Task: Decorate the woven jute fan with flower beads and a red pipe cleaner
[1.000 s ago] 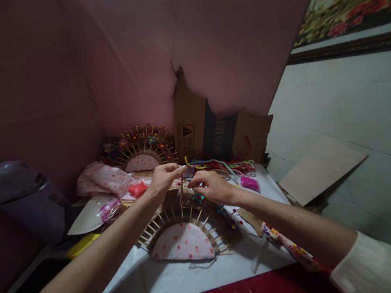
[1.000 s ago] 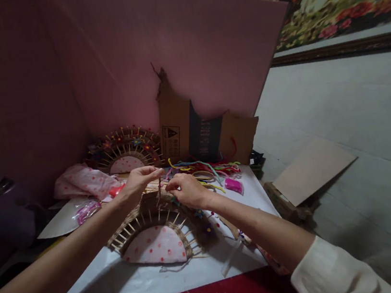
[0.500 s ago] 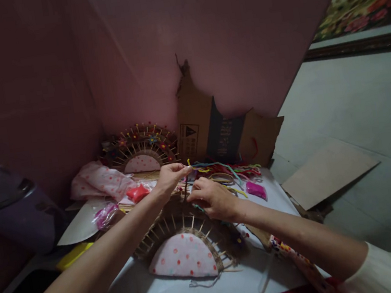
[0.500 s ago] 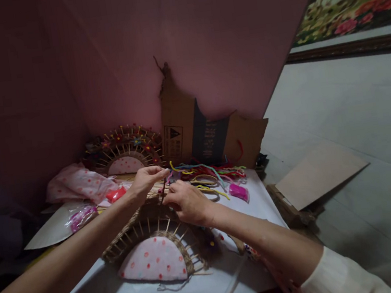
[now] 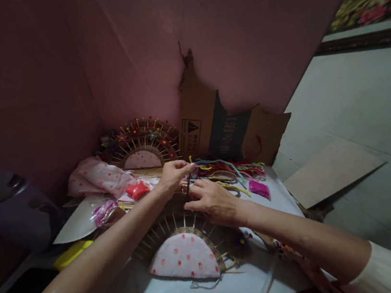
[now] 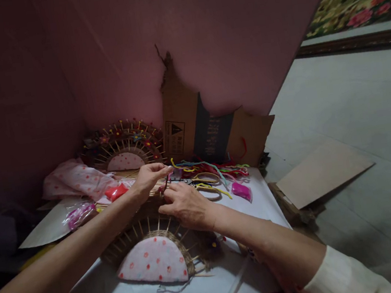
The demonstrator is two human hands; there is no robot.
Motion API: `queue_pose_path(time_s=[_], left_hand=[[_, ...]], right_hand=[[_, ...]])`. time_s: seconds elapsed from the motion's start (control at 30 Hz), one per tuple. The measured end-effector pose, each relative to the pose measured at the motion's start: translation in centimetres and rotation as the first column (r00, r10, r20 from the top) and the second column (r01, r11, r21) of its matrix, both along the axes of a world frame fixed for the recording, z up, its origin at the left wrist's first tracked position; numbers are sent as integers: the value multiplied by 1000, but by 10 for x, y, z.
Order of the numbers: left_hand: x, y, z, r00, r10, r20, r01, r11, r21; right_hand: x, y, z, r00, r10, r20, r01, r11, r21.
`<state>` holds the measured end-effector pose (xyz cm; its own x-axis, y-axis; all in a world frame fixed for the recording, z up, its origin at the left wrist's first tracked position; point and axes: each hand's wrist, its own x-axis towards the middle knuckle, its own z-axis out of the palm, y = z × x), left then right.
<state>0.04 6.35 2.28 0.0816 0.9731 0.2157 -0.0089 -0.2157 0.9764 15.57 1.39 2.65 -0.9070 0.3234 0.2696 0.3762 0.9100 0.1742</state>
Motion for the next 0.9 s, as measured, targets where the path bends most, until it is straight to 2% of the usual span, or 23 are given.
queue_pose_path(time_s=[0.17, 0.37, 0.6, 0.9], left_hand=[[-3, -2, 1, 1000, 15, -8, -15, 1000, 0], [-6, -6, 4, 999, 25, -25, -25, 1000, -3], [-12, -8, 4, 998, 41, -38, -41, 999, 4], [-26, -28, 7, 994, 97, -49, -97, 995, 1]], right_hand=[[2, 0, 1, 1000, 6, -10, -6, 1000, -3], [6, 0, 4, 996, -26, -88, 17, 995, -96], [6, -4, 2, 999, -6, -35, 3, 997, -74], [12, 2, 6, 976, -111, -189, 86, 987, -134]])
